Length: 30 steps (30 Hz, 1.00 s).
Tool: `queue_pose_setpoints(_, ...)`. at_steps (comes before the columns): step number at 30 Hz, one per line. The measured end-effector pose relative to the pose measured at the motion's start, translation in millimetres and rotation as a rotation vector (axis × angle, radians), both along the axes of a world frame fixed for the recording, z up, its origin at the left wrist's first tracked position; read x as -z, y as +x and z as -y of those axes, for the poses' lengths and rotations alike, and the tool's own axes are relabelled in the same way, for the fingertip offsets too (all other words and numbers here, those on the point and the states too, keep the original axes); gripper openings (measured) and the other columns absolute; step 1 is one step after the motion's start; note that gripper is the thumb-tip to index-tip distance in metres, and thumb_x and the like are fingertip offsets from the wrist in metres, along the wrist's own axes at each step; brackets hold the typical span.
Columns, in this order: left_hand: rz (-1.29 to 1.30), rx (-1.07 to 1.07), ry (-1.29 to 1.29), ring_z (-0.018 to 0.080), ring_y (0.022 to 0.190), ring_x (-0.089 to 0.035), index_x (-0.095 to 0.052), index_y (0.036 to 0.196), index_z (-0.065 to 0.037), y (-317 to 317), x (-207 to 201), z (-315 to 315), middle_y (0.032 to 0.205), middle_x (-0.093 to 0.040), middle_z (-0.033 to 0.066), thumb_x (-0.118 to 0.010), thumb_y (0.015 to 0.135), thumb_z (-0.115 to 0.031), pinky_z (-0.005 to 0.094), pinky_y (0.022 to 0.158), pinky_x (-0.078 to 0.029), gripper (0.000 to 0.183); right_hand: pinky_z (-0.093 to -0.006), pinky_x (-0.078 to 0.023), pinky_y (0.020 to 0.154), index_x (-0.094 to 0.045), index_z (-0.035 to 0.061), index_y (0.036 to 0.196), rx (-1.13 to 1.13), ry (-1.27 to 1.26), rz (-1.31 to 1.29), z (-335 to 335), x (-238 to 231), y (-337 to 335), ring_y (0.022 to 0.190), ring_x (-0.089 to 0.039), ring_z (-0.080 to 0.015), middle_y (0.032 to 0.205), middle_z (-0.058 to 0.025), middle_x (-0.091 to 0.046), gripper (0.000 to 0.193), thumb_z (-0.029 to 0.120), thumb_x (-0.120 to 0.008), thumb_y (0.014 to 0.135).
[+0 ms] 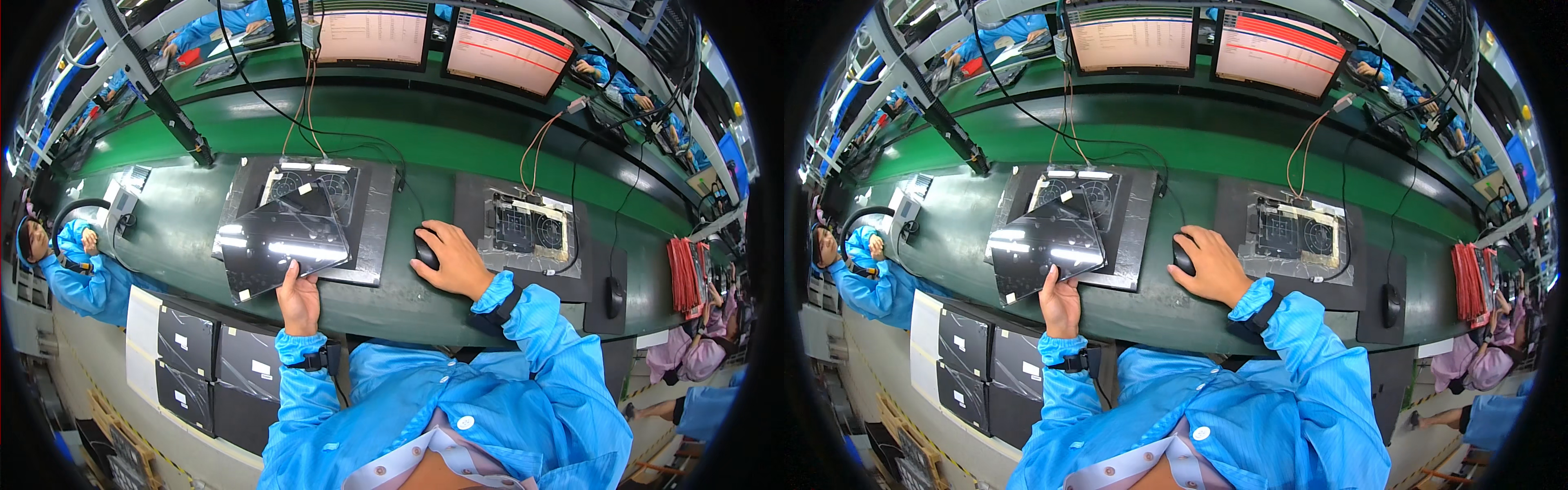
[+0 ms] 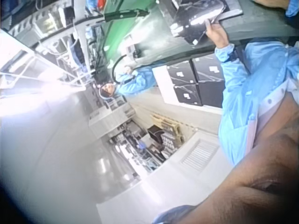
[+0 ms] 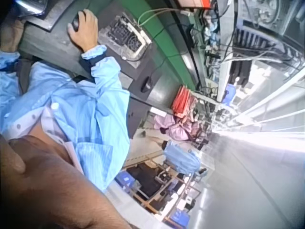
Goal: Inspecting and assembling a tablet screen and electronic components on a production line.
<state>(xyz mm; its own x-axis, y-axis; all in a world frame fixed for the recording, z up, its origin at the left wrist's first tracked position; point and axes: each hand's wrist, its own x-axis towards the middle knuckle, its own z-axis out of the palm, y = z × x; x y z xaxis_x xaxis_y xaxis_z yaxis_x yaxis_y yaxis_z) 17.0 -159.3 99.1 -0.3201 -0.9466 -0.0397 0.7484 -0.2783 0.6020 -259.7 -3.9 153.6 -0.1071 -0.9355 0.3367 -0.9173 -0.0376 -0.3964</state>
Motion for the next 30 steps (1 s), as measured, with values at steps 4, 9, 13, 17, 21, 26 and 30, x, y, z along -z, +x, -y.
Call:
queue_pose_setpoints(4,0.021,-0.016,0.0,0.0237,0.118,-0.061,-0.054,0.132,-0.003,-1,3,0,0.128,-0.061,0.0087,-0.058,0.1,-0.009,0.0434,0.102,-0.05,0.033,-0.0473,-0.042,0.105,-0.059,-0.0006,0.128,0.005,-0.006,-0.008,-1,0,1,0.124,-0.052,-0.0399,0.135,-0.0215,-0.054,0.057,0.035,-0.072,0.086)
queue_pose_setpoints(9,0.042,-0.021,-0.01,0.0247,0.118,-0.061,-0.054,0.133,-0.003,0,0,-4,0.128,-0.061,0.0091,-0.058,0.1,-0.008,0.045,0.103,-0.05,0.033,-0.0468,-0.043,0.105,-0.059,-0.0006,0.128,-0.002,-0.082,0.075,4,-8,-3,0.123,-0.053,-0.0396,0.134,-0.0211,-0.054,0.055,0.032,-0.072,0.086)
queue_pose_setpoints(13,0.019,-0.011,0.01,0.026,0.119,-0.061,-0.055,0.132,-0.003,4,-3,-5,0.129,-0.062,0.0095,-0.058,0.098,-0.007,0.0462,0.105,-0.049,0.034,-0.0463,-0.046,0.099,-0.065,0.0018,0.116,-0.082,-0.099,-0.064,44,-30,-29,0.116,-0.057,-0.0375,0.123,-0.0175,-0.061,0.037,0.02,-0.069,0.084)
queue_pose_setpoints(17,-0.022,0.025,0.038,0.0248,0.114,-0.064,-0.059,0.127,-0.004,-2,-4,0,0.123,-0.066,0.0093,-0.059,0.098,-0.007,0.0439,0.102,-0.05,0.029,-0.0461,-0.047,0.098,-0.066,0.0034,0.116,-0.107,-0.081,-0.167,93,-14,-66,0.117,-0.058,-0.0355,0.124,-0.0159,-0.062,0.035,0.015,-0.068,0.084)
queue_pose_setpoints(21,-0.06,0.045,0.085,0.0253,0.114,-0.065,-0.061,0.124,-0.002,-4,-8,-1,0.121,-0.068,0.0102,-0.058,0.098,-0.007,0.0425,0.101,-0.051,0.027,-0.0446,-0.042,0.106,-0.066,0.0047,0.117,-0.092,-0.036,-0.214,113,5,-75,0.126,-0.052,-0.0339,0.132,-0.0154,-0.058,0.032,0.013,-0.067,0.086)
queue_pose_setpoints(26,-0.094,0.035,0.084,0.0276,0.119,-0.063,-0.06,0.129,-0.001,7,-9,-5,0.127,-0.066,0.0126,-0.056,0.098,-0.006,0.0447,0.106,-0.048,0.032,-0.0464,-0.04,0.107,-0.063,0.0059,0.104,-0.302,0.012,-0.348,114,-5,-76,0.121,-0.055,-0.0328,0.12,-0.0136,-0.062,0.02,0.019,-0.068,0.09)
queue_pose_setpoints(30,-0.191,0.052,0.13,0.0305,0.123,-0.059,-0.059,0.13,-0.001,6,-8,-2,0.13,-0.065,0.0139,-0.055,0.097,-0.005,0.0484,0.111,-0.043,0.034,-0.0476,-0.048,0.085,-0.06,0.0082,0.1,-0.124,0.151,-0.147,95,-32,-53,0.091,-0.068,-0.036,0.086,-0.0145,-0.068,0.021,0.027,-0.066,0.092)
